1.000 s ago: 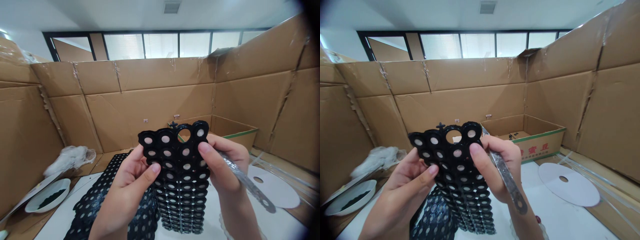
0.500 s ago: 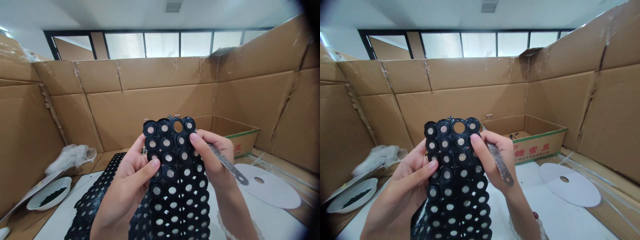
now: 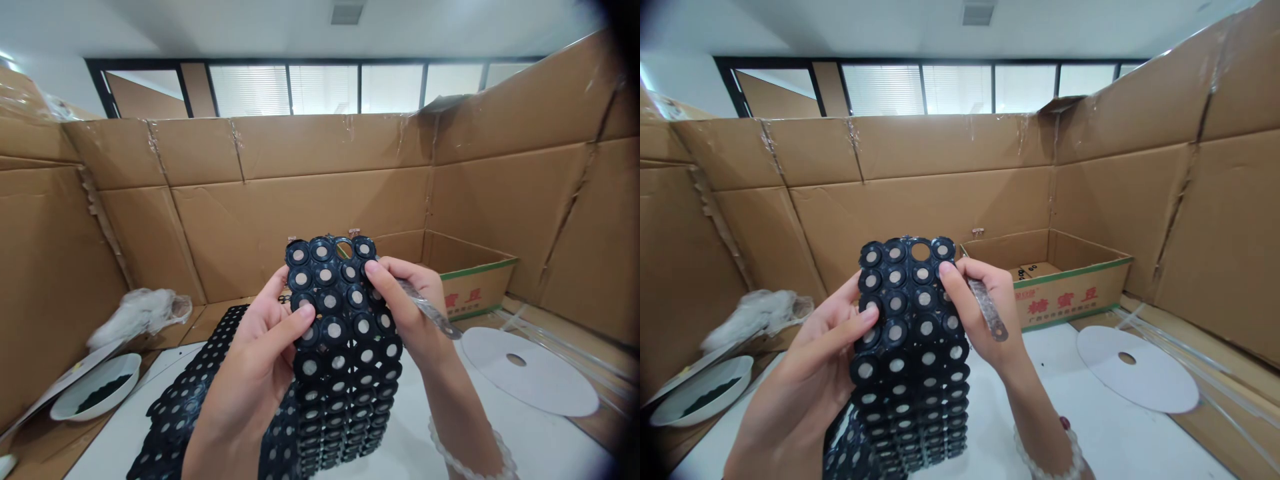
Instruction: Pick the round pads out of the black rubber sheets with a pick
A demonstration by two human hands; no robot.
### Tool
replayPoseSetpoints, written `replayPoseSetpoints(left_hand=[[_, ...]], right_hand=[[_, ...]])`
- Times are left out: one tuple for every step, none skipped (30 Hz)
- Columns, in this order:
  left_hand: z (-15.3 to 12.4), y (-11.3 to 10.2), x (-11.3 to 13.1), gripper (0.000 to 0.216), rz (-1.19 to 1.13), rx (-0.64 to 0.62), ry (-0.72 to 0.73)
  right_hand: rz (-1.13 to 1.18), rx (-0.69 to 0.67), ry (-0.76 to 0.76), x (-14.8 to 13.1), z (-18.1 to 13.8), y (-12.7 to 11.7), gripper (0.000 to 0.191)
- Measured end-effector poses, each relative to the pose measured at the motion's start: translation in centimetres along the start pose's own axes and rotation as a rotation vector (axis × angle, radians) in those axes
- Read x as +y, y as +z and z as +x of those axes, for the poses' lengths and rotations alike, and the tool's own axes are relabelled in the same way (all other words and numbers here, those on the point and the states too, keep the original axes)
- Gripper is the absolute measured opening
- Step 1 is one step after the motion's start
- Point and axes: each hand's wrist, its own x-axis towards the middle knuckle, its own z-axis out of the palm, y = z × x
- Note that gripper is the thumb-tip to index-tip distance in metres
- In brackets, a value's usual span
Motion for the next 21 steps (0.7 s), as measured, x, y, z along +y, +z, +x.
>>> replayPoseSetpoints(left_hand=[[0.01,0.00,-0.01,0.065,-0.005,0.008,-0.003],[0.03,0.01,-0.02,0.064,-0.009,0.012,-0.007],[0.04,0.02,-0.03,0.063,-0.012,0.015,-0.011],[0.05,0.04,-0.04,0.062,-0.013,0.015,-0.015],[0.05,0.07,-0.05,0.062,-0.015,0.015,-0.015],[0.06,0.10,-0.06,0.062,-0.016,0.014,-0.014],[0.06,0.13,-0.07,0.062,-0.016,0.012,-0.013],[0.06,0.16,-0.08,0.062,-0.014,0.011,-0.011],[0.08,0.18,-0.10,0.062,-0.009,0.011,-0.009],[0.10,0.20,-0.11,0.062,-0.002,0.013,-0.007],[0.13,0.22,-0.12,0.062,0.007,0.015,-0.004],[0.17,0.23,-0.13,0.061,0.015,0.015,-0.001],[0.22,0.23,-0.15,0.061,0.018,0.014,0.002],[0.27,0.22,-0.17,0.062,0.019,0.010,0.000],[0.32,0.21,-0.18,0.062,0.016,0.005,-0.003],[0.38,0.19,-0.21,0.062,0.012,0.003,-0.005],[0.44,0.16,-0.23,0.062,0.010,0.004,-0.007],[0.50,0.12,-0.25,0.061,0.007,0.006,-0.006],[0.57,0.09,-0.27,0.061,0.006,0.009,-0.006],[0.63,0.06,-0.28,0.060,0.002,0.009,-0.003],[0.70,0.03,-0.29,0.059,-0.003,0.006,-0.002]], right_hand=[[0.003,-0.005,0.007,0.06,-0.01,0.02,0.046],[0.005,-0.007,0.012,0.12,-0.01,0.04,0.046],[0.008,-0.009,0.017,0.18,0.00,0.05,0.047],[0.010,-0.009,0.021,0.23,0.02,0.06,0.047],[0.011,-0.008,0.023,0.25,0.05,0.06,0.047],[0.009,-0.009,0.026,0.26,0.09,0.06,0.047],[0.005,-0.011,0.030,0.25,0.14,0.06,0.047],[0.000,-0.013,0.035,0.24,0.20,0.06,0.047],[-0.004,-0.018,0.045,0.23,0.26,0.07,0.047],[-0.005,-0.025,0.056,0.25,0.31,0.07,0.048],[-0.002,-0.033,0.068,0.30,0.36,0.08,0.048],[0.004,-0.041,0.078,0.38,0.41,0.10,0.048],[0.014,-0.047,0.087,0.47,0.46,0.11,0.048],[0.023,-0.051,0.093,0.58,0.50,0.13,0.049],[0.029,-0.054,0.097,0.68,0.54,0.14,0.048],[0.034,-0.056,0.101,0.77,0.57,0.15,0.048],[0.038,-0.056,0.107,0.84,0.59,0.16,0.048],[0.042,-0.055,0.112,0.87,0.60,0.16,0.048],[0.047,-0.050,0.114,0.87,0.61,0.16,0.048],[0.052,-0.044,0.116,0.85,0.59,0.16,0.048],[0.061,-0.037,0.117,0.82,0.56,0.16,0.048]])
